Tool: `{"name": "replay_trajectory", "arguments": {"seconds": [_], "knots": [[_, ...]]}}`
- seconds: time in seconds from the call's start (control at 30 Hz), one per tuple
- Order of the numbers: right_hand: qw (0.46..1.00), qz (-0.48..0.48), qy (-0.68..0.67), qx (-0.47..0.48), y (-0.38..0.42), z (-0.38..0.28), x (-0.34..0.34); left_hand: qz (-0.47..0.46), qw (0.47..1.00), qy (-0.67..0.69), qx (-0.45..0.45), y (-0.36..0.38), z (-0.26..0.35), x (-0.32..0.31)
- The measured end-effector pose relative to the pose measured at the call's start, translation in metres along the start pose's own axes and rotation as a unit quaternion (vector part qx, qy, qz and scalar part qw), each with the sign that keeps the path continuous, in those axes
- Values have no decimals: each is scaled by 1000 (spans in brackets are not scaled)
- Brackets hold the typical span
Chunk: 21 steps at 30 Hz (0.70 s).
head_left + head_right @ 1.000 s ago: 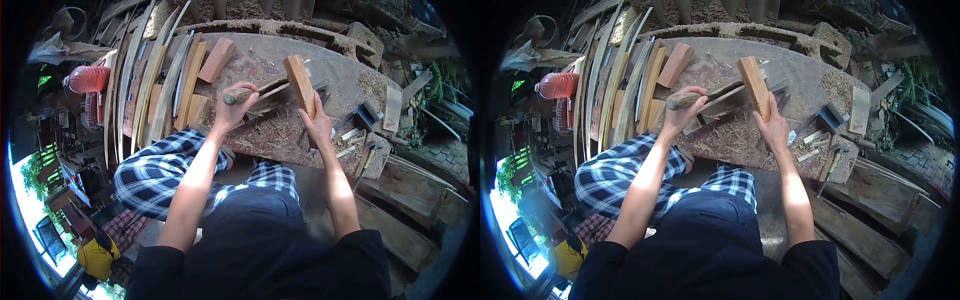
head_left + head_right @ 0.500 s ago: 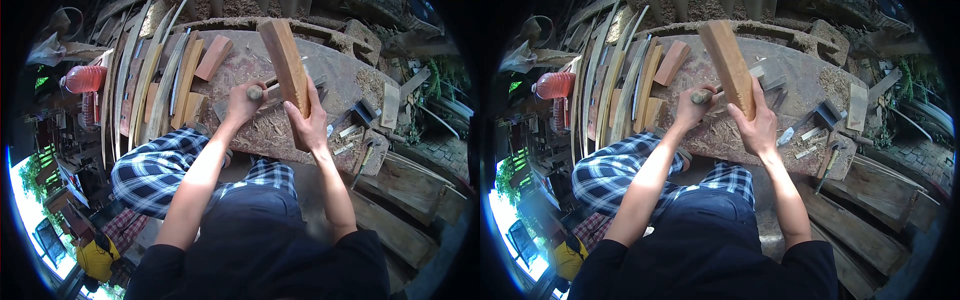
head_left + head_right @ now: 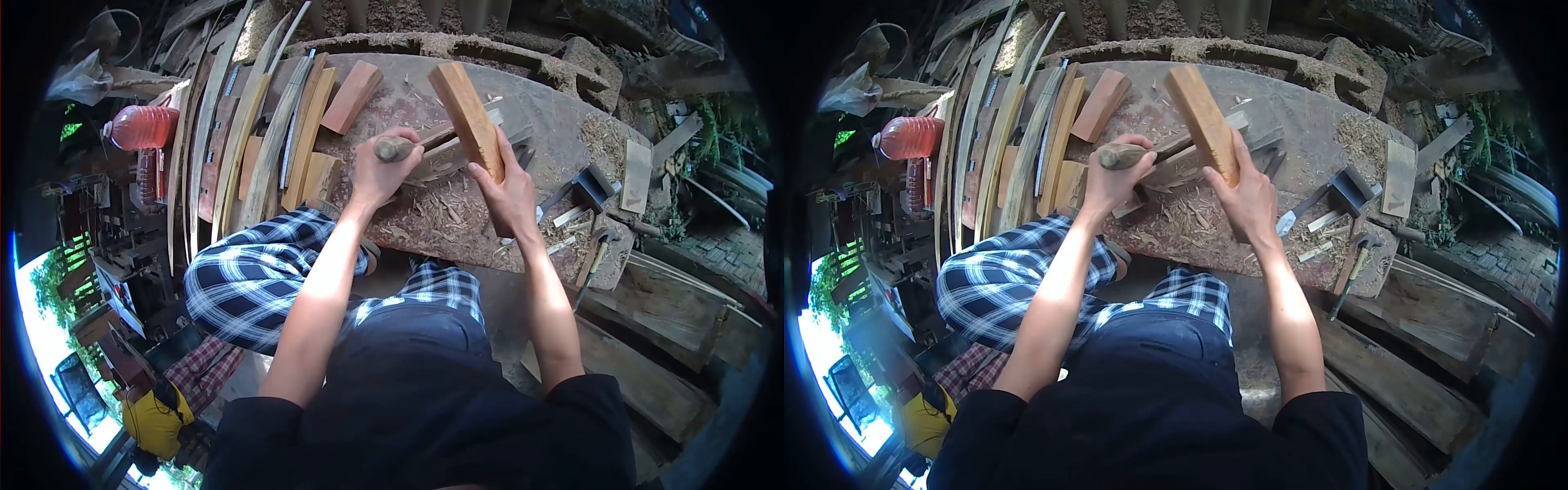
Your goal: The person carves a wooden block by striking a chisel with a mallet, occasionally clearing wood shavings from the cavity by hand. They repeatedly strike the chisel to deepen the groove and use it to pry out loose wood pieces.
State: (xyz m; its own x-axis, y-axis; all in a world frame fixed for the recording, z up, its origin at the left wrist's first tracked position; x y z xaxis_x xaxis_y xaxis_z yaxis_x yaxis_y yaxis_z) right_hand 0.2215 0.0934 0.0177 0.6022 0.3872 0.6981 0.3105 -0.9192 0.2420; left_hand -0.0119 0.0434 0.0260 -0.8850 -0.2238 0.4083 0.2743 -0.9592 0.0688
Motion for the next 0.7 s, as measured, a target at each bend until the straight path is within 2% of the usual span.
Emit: {"name": "replay_trajectory", "arguments": {"seconds": [0.07, 0.17, 0.43, 0.6, 0.67, 0.7], "knots": [[999, 22, 42, -23, -8, 42, -18, 11, 1000, 5, 7, -1, -2, 12], [997, 25, 52, -50, -5, 69, -31, 5, 999, -40, 1, 0, 6, 19], [996, 14, 42, -72, -1, 67, -32, -2, 1000, -18, 24, -4, -10, 1], [997, 40, 52, -38, -1, 66, -36, -22, 998, -56, 35, -5, -5, -9], [996, 28, 65, -56, 2, 67, -35, 10, 1000, -4, 1, -5, 3, 2], [996, 27, 67, -58, 3, 69, -34, 8, 999, 7, 36, -6, 1, 7]]}}
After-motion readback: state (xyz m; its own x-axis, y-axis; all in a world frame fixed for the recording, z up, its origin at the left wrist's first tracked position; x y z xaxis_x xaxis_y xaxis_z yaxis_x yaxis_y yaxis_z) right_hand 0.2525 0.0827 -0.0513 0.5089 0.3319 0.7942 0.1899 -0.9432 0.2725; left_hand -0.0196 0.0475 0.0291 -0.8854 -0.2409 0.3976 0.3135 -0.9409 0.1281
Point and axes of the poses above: each hand's wrist, its own y-axis away from the middle knuckle, its own x-axis out of the back of the hand, z = x × y, the point moved 7 cm from there along -y, towards the middle knuckle, and after that the axes turned 1 degree about -z, right-handed, at the moved point
